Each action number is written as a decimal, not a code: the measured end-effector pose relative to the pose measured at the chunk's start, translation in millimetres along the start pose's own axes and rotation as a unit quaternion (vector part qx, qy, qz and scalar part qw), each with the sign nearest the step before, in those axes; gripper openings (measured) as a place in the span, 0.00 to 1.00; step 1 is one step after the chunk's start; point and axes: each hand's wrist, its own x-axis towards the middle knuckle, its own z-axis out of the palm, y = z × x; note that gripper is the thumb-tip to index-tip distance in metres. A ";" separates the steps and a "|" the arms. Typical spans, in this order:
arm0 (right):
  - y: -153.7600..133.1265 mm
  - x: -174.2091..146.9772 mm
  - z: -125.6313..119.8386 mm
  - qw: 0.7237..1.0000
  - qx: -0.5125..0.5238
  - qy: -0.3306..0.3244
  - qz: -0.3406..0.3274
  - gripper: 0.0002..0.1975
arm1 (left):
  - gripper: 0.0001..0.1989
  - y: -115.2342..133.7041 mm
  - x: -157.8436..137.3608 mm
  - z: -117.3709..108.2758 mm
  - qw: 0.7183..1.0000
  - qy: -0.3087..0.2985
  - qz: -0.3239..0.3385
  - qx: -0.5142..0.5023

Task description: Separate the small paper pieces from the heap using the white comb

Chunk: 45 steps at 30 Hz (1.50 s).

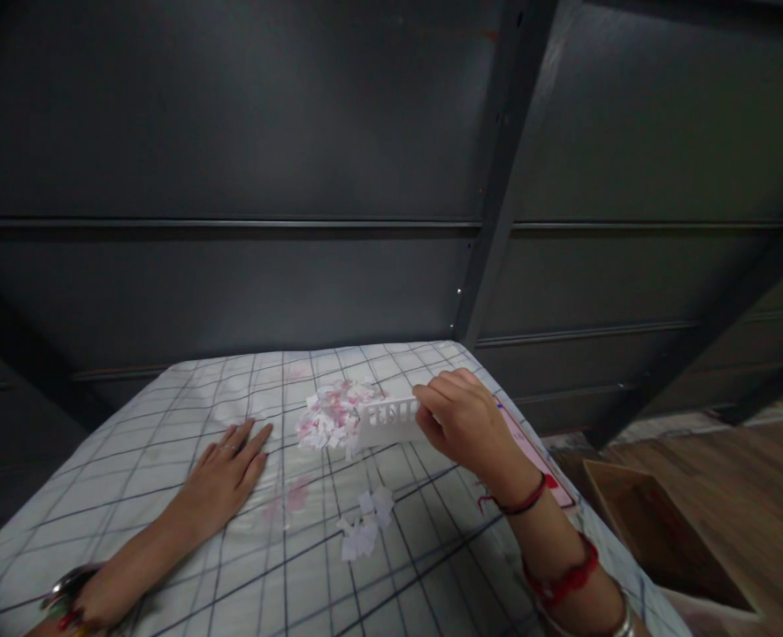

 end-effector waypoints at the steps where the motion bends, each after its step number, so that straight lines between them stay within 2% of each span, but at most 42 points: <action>1: -0.1 0.1 0.4 1.000 0.000 0.001 -0.001 0.10 | 0.23 0.1 0.0 -0.1 1.000 -0.002 0.001 0.004; 7: 0.4 -0.6 1.1 1.000 0.003 -0.007 -0.010 0.10 | 0.23 -0.5 0.9 3.8 1.000 0.013 0.001 0.000; 11: 1.3 -1.3 -0.4 1.000 -0.001 0.001 -0.003 0.10 | 0.24 -0.2 0.8 3.3 1.000 -0.003 -0.001 0.010; 17: 3.4 -2.5 -1.4 1.000 0.009 -0.025 -0.003 0.09 | 0.24 1.1 -0.1 -0.5 1.000 -0.016 0.000 0.010; 22: 9.1 -4.4 -5.7 1.000 0.007 -0.006 -0.008 0.09 | 0.23 2.0 -0.5 -3.2 1.000 -0.021 -0.008 -0.006; 29: 7.1 -4.3 -4.3 0.999 0.035 -0.024 -0.023 0.09 | 0.23 0.6 0.6 0.7 1.000 -0.005 -0.005 -0.006; 36: 14.9 -6.4 -8.5 0.999 -0.027 -0.022 0.003 0.10 | 0.23 -4.1 0.9 10.4 0.999 0.029 0.006 -0.016; 40: 7.8 -4.0 -4.6 1.000 -0.003 -0.030 -0.002 0.10 | 0.23 -5.8 1.2 13.6 0.999 0.042 0.006 -0.026; 45: 5.6 -3.9 -8.2 1.000 0.025 0.000 -0.005 0.09 | 0.23 -5.2 1.3 11.7 0.999 0.035 0.011 -0.015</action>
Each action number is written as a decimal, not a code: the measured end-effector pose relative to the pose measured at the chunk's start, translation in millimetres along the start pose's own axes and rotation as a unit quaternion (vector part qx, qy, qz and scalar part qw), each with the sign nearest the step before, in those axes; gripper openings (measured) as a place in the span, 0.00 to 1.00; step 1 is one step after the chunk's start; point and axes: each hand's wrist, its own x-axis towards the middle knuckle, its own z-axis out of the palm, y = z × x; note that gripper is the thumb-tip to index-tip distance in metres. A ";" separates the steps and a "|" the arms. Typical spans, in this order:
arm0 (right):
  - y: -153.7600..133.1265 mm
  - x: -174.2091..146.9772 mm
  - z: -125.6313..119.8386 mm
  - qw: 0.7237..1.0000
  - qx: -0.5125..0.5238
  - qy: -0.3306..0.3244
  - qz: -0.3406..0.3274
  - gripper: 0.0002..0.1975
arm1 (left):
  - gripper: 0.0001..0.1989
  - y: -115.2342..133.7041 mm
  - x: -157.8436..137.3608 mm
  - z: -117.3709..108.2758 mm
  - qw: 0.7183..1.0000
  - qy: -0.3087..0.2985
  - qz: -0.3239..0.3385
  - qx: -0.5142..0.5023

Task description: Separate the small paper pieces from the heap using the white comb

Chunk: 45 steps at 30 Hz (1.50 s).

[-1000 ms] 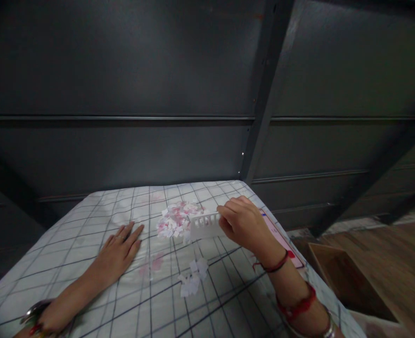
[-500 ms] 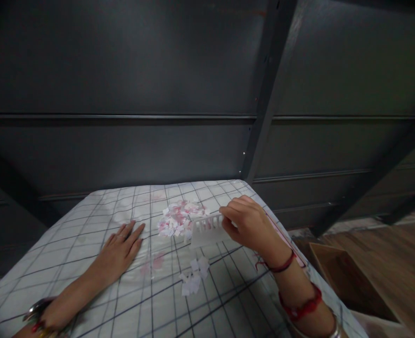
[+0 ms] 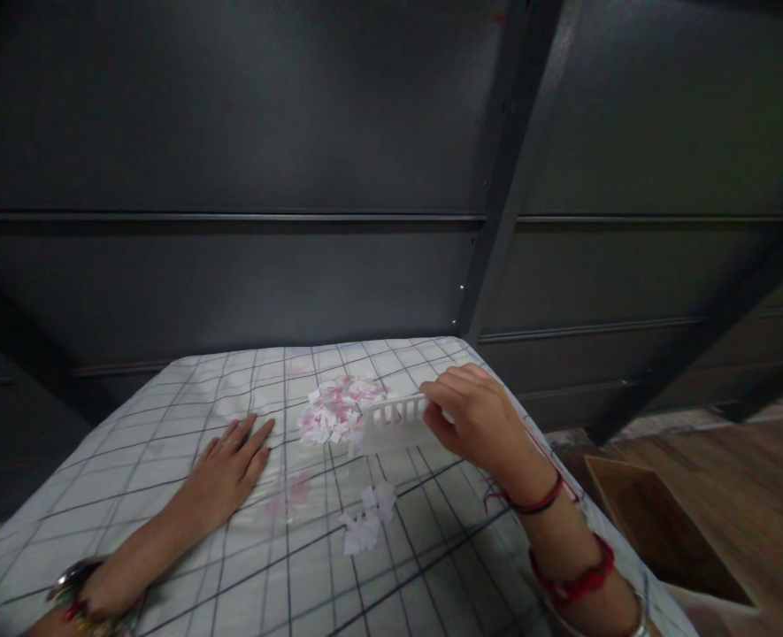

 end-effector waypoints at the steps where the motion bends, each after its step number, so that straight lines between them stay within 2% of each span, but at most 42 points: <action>1: 2.0 -0.8 -1.8 1.000 0.008 0.008 -0.002 0.09 | 0.23 0.2 0.0 -0.5 1.000 -0.002 0.001 0.005; 5: 5.6 -2.1 -2.1 0.999 0.033 -0.015 -0.007 0.09 | 0.23 0.9 0.1 -1.2 1.000 -0.005 -0.001 0.008; 8: -3.0 0.5 6.2 0.998 0.046 -0.030 -0.011 0.09 | 0.23 0.7 0.2 -0.6 1.000 -0.001 -0.004 0.004; 14: -16.3 4.2 13.8 0.998 0.045 0.020 -0.049 0.08 | 0.23 0.5 0.2 -0.9 1.000 -0.006 -0.005 -0.003; 20: -2.5 0.4 6.8 1.000 0.013 -0.001 0.001 0.09 | 0.23 0.9 -0.5 -0.4 1.000 0.001 -0.012 -0.007; 23: -9.5 2.3 12.6 1.000 0.024 -0.012 -0.006 0.09 | 0.24 1.1 -0.4 -0.7 1.000 -0.007 -0.011 -0.002; 28: -27.4 6.9 17.8 0.996 0.048 0.035 -0.062 0.10 | 0.23 1.0 -0.1 -0.8 1.000 -0.005 -0.006 0.008; 33: -17.2 3.7 7.2 0.996 0.074 0.030 -0.037 0.08 | 0.23 0.0 -0.5 1.0 1.000 0.002 -0.001 0.000; 37: -21.3 4.2 11.5 0.994 0.089 0.012 -0.060 0.09 | 0.23 -0.5 -0.7 3.1 1.000 0.014 -0.002 -0.001; 42: -40.0 7.4 20.5 0.990 0.090 0.044 -0.098 0.09 | 0.23 -0.3 -0.5 3.1 1.000 0.014 0.001 0.010; 45: -37.7 6.8 18.3 0.989 0.087 0.078 -0.086 0.09 | 0.23 0.5 -0.7 0.3 1.000 -0.002 0.002 0.019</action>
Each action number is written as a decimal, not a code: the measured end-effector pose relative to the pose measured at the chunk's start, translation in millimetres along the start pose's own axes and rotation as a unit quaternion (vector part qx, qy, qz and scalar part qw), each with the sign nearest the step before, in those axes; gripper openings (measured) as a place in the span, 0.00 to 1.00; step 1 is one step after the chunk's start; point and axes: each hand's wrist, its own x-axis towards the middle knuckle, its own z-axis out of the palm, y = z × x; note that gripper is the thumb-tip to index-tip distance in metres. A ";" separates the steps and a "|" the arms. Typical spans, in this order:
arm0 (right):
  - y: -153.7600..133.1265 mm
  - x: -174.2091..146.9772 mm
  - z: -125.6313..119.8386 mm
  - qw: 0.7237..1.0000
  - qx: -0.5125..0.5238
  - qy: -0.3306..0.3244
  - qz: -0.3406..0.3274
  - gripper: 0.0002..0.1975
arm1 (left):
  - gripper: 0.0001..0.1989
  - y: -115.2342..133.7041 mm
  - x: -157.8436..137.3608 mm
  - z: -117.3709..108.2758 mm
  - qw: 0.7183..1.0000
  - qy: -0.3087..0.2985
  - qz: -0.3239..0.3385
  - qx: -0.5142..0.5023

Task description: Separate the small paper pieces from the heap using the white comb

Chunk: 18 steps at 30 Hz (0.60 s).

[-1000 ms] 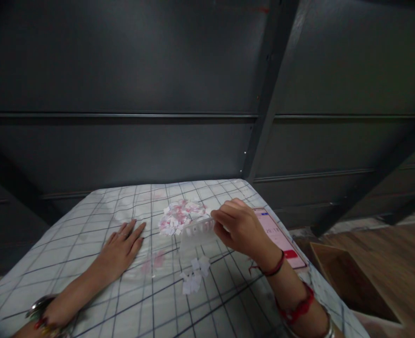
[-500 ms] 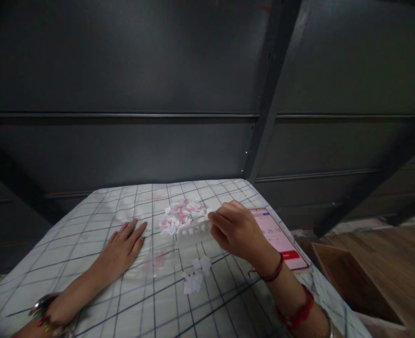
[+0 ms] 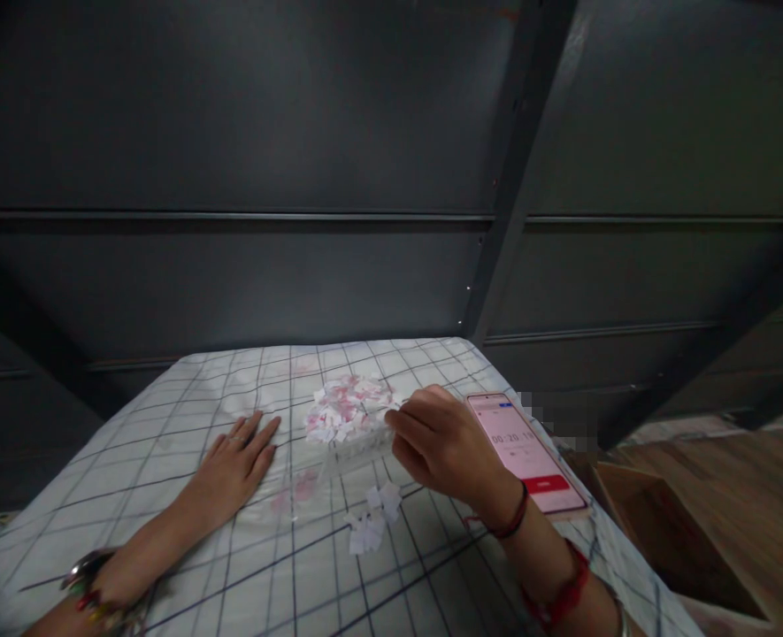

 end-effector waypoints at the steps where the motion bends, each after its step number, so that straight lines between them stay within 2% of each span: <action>1: 2.1 -0.6 -1.3 1.000 -0.008 0.010 0.011 0.08 | 0.23 0.3 -0.1 -0.9 1.000 -0.002 0.000 0.002; 4: 6.8 -2.3 -1.3 0.999 -0.038 0.001 0.035 0.08 | 0.23 0.8 -0.4 -2.2 1.000 0.001 -0.003 0.005; 8: 1.9 -2.6 5.2 0.999 -0.017 -0.037 0.015 0.08 | 0.23 -0.1 -0.4 -0.7 1.000 0.008 0.000 0.003; 11: -2.9 -2.6 7.2 1.000 0.013 -0.022 0.008 0.08 | 0.23 -1.0 -0.5 1.6 1.000 0.019 0.006 -0.007; 18: 3.1 -2.9 2.5 1.000 -0.023 -0.002 0.011 0.07 | 0.22 -1.0 -1.7 2.5 1.000 0.022 -0.002 -0.008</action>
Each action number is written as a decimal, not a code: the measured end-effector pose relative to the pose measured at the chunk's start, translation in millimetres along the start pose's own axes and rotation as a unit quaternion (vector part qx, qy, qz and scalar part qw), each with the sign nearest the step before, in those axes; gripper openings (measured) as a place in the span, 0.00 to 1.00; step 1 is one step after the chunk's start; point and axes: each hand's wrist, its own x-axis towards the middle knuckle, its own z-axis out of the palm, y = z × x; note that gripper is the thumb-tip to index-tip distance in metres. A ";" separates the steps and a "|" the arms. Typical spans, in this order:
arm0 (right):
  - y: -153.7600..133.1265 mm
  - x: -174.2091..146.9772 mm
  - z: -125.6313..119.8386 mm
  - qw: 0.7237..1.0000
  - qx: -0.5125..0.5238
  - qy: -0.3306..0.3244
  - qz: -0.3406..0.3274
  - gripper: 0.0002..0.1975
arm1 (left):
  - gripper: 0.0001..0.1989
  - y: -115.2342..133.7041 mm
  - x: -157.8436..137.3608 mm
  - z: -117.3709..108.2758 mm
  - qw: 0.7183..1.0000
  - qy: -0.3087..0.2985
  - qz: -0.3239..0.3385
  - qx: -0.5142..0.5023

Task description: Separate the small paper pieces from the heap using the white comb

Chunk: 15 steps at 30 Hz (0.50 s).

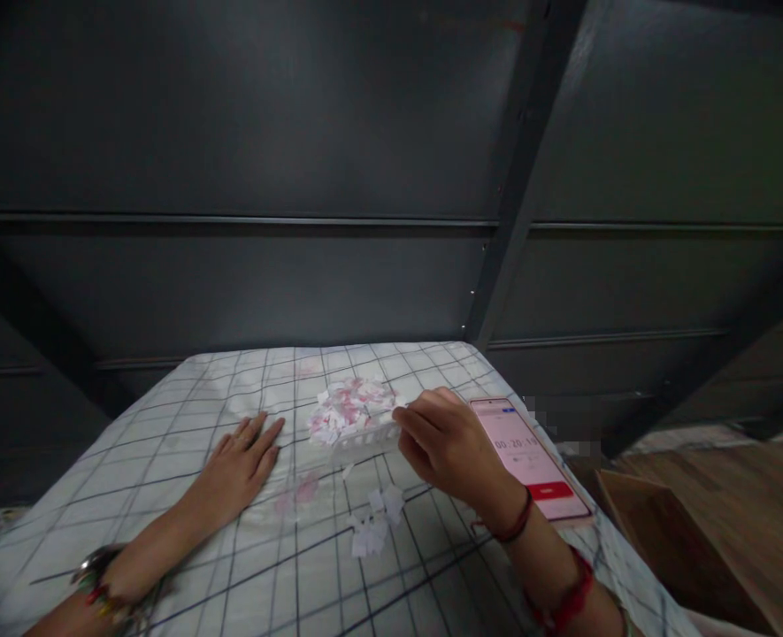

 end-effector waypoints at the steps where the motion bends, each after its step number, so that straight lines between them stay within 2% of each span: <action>1: 1.2 0.5 -1.0 1.000 -0.007 -0.002 0.000 0.07 | 0.22 0.0 -0.1 -0.6 1.000 -0.002 0.001 0.002; 8: 15.6 -2.1 -12.3 0.997 -0.006 -0.070 0.027 0.08 | 0.23 0.0 -1.0 -4.6 1.000 -0.014 0.000 -0.007; 15: 22.8 -6.7 -6.8 0.997 0.003 -0.060 0.047 0.08 | 0.23 0.1 -0.7 -2.3 1.000 -0.004 -0.001 -0.001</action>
